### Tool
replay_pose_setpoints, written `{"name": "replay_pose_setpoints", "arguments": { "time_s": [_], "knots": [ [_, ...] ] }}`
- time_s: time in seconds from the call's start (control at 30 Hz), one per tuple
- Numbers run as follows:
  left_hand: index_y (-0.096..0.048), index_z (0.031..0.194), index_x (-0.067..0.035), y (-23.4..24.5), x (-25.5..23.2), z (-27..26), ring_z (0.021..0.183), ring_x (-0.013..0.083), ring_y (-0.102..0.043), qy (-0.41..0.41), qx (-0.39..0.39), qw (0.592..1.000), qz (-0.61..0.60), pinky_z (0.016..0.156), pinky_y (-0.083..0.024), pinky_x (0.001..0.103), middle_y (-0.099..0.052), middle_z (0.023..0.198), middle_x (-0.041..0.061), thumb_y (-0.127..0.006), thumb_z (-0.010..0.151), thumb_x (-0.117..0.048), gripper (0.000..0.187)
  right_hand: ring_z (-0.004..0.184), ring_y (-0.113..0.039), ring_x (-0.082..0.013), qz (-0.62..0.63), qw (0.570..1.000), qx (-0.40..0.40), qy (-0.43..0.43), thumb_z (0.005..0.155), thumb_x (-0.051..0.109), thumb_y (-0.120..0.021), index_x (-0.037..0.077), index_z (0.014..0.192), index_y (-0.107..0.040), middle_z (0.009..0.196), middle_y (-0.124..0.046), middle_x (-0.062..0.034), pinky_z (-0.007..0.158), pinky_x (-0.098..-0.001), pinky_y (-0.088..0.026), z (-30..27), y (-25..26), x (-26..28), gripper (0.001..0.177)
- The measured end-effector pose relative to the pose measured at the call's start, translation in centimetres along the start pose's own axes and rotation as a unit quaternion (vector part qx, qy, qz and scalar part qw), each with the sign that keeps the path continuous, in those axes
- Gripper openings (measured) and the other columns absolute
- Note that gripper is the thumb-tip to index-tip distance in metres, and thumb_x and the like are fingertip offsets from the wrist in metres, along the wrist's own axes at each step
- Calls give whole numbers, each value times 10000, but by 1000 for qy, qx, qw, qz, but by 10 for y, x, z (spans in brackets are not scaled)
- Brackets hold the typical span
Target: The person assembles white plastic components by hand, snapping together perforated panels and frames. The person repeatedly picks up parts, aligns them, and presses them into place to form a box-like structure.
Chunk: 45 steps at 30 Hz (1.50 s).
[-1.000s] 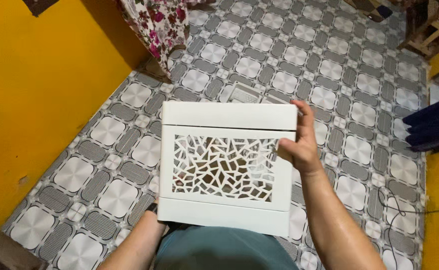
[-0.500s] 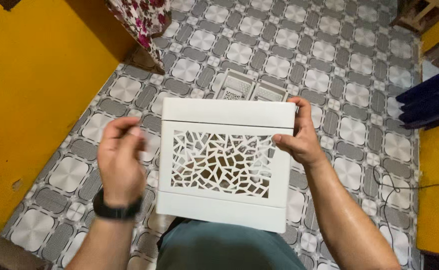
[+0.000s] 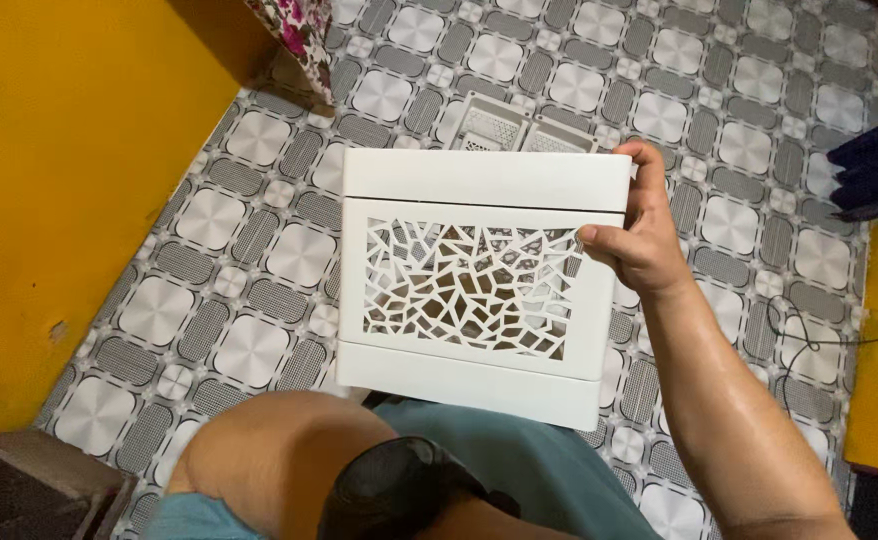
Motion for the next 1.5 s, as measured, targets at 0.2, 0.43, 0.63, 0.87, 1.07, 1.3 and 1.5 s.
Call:
{"name": "replay_pose_setpoints", "arguments": {
  "time_s": [0.2,0.43,0.63,0.87,1.07,1.3,1.5],
  "knots": [
    [-616,1250,-29,-15,12,1,1073,241,-556,-9,28,999,19,944,-461,360,-583,1163,119,-690,960,-200,345,810,-588,-107,-14,1000,-11,-9,775,-25,-776,189,1442,-321,1118,-585,-65,561,-209,-447,4,4,-1,835],
    [-626,1291,-42,67,-11,9,1151,283,-561,-93,-70,984,135,1002,-460,396,-578,1228,138,-727,968,-260,403,885,-598,-113,-3,1000,12,9,776,-33,-787,176,1422,-327,1160,-558,-50,638,-229,-484,10,2,1,820],
    [-646,1353,-40,239,-7,62,1198,364,-545,-103,-341,737,574,1008,-429,487,-569,1304,183,-793,963,-364,528,880,-579,-118,-14,1000,-6,-8,739,-27,-770,183,1424,-359,1156,-561,-39,580,-223,-467,12,9,-4,825],
    [-794,988,-126,260,112,63,780,344,-725,194,-256,836,446,785,-558,446,-728,755,179,-605,902,-591,509,1104,-614,-164,-62,998,-24,1,688,29,-786,156,1421,-443,1215,-593,-43,925,-313,-549,18,20,-13,819],
    [-817,939,-110,238,82,61,779,376,-705,87,-275,817,500,714,-543,466,-733,801,167,-611,950,-567,502,1043,-606,-169,-96,995,-21,-11,695,20,-763,134,1399,-451,1184,-598,-70,847,-303,-531,17,25,-20,778],
    [-804,869,-107,244,66,44,735,354,-707,73,-318,787,524,668,-539,460,-733,778,143,-695,857,-596,501,1352,-505,-233,-5,999,-4,32,823,163,-722,135,1624,-305,1440,-525,-113,1162,-375,-404,22,2,-1,904],
    [-783,852,-83,267,73,-22,712,336,-706,118,-404,749,511,678,-549,425,-716,758,149,-828,728,-554,489,1378,-511,-272,-210,960,14,-185,719,221,-764,71,1581,-269,1534,-512,-146,1150,-414,-380,-31,-12,-40,1006]
  ]
}}
Point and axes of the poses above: each hand's wrist, its own z-axis towards the middle knuckle, its own y-axis out of the back of the hand, x = y × z, the point moved 10 cm from there along z, towards the middle knuckle
